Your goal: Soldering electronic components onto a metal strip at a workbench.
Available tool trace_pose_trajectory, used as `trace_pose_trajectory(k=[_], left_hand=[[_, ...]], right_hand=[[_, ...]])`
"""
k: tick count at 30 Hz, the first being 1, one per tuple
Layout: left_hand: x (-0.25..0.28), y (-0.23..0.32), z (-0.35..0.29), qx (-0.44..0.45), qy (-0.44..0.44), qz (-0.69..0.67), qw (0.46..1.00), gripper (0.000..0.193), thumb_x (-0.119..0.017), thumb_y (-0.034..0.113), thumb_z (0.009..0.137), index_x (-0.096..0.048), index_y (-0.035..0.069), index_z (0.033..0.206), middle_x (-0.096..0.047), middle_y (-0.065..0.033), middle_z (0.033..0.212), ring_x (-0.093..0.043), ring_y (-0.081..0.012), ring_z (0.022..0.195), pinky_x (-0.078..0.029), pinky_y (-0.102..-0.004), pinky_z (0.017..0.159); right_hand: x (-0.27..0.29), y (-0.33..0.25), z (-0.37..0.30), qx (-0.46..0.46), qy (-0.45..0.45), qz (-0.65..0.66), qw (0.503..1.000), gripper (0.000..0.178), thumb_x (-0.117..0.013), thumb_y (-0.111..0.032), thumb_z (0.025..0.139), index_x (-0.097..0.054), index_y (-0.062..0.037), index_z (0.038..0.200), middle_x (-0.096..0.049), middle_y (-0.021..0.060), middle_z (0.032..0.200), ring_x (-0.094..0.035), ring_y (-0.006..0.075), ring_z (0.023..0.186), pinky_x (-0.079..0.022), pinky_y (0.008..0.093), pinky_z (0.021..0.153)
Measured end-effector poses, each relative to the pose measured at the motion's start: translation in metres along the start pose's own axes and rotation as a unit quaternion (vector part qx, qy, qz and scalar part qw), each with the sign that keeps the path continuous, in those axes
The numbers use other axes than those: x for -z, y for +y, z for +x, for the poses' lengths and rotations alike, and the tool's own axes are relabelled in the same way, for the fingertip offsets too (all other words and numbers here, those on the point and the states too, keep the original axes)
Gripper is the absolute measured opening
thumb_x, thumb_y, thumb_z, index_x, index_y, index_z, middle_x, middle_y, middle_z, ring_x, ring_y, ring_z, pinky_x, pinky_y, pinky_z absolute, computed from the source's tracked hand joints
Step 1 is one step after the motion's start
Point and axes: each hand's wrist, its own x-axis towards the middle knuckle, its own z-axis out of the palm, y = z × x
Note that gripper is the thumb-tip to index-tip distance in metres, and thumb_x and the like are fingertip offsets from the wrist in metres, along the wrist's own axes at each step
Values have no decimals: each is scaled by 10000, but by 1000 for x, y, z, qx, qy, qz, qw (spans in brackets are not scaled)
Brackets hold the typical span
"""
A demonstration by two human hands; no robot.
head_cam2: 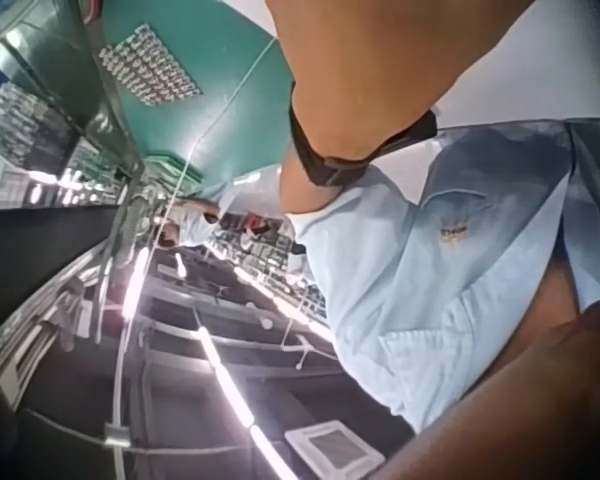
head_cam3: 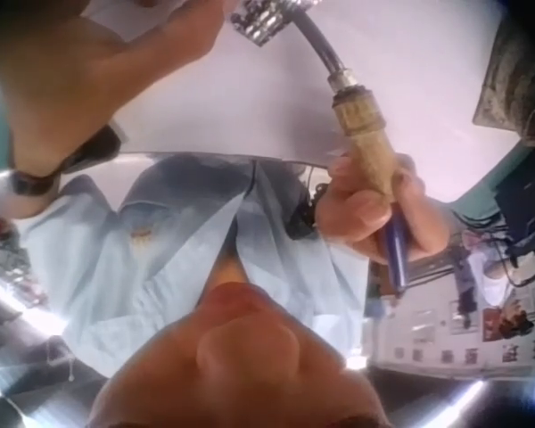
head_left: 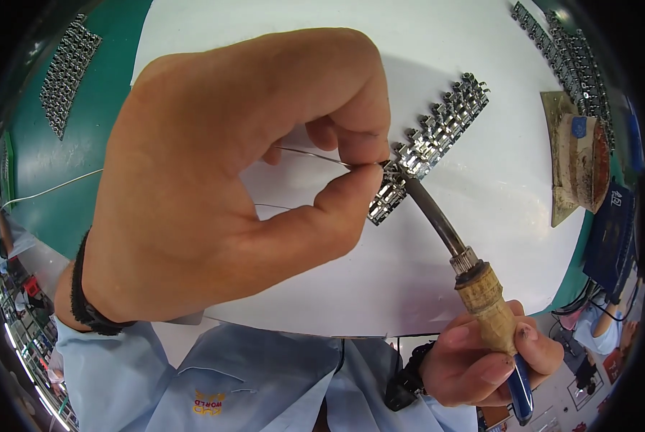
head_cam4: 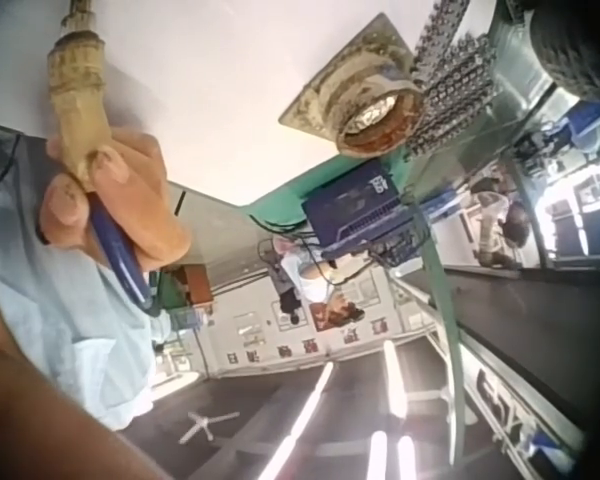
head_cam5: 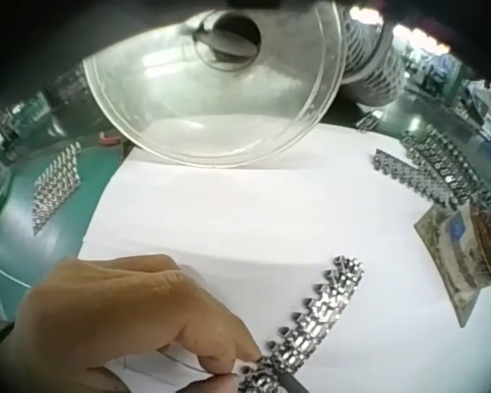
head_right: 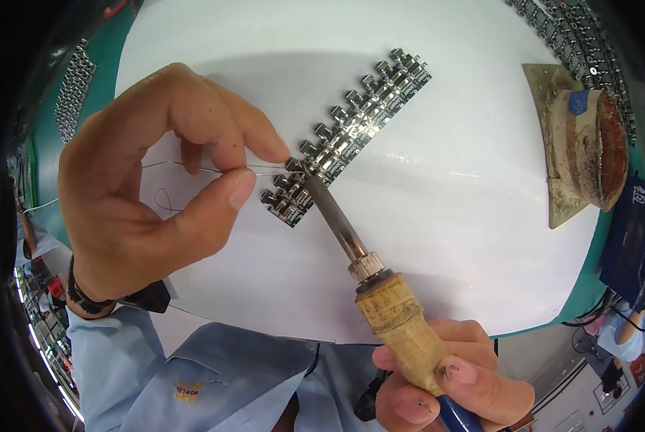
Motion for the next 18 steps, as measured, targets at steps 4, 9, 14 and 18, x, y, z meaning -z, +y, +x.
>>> trace_pose_trajectory(k=[4, 9, 14, 18], left_hand=[[1, -1, 1, -3, 1, 16, 1000, 178, -665, -69, 778, -566, 47, 869, -739, -129, 950, -547, -76, 689, -402, -234, 625], [9, -2, 1, -21, -1, 34, 999, 179, -667, -72, 776, -570, 48, 867, -740, -127, 952, -547, -74, 685, -397, -232, 617], [12, -4, 2, -52, -1, 55, 997, 176, -666, -74, 775, -573, 46, 864, -737, -128, 952, -562, -81, 695, -399, -235, 617], [15, -5, 0, -68, 0, 70, 995, 175, -666, -76, 774, -575, 44, 863, -736, -129, 952, -570, -85, 700, -401, -237, 616]], right_hand=[[-4, 0, 2, 1, 8, 1, 1000, 313, -660, -250, 996, -494, -27, 1140, -638, 164, 644, -669, 173, 582, -576, 269, 609], [-11, -5, 6, 6, -6, -10, 1000, 311, -653, -255, 1000, -486, -26, 1126, -650, 168, 632, -664, 177, 549, -578, 270, 610], [-15, -7, 6, -2, 3, -16, 1000, 322, -653, -260, 1000, -476, -22, 1126, -656, 167, 622, -663, 174, 546, -573, 268, 617], [-17, -8, 7, 1, -4, -18, 1000, 325, -648, -263, 1003, -473, -22, 1133, -657, 170, 626, -646, 171, 539, -567, 269, 625]])
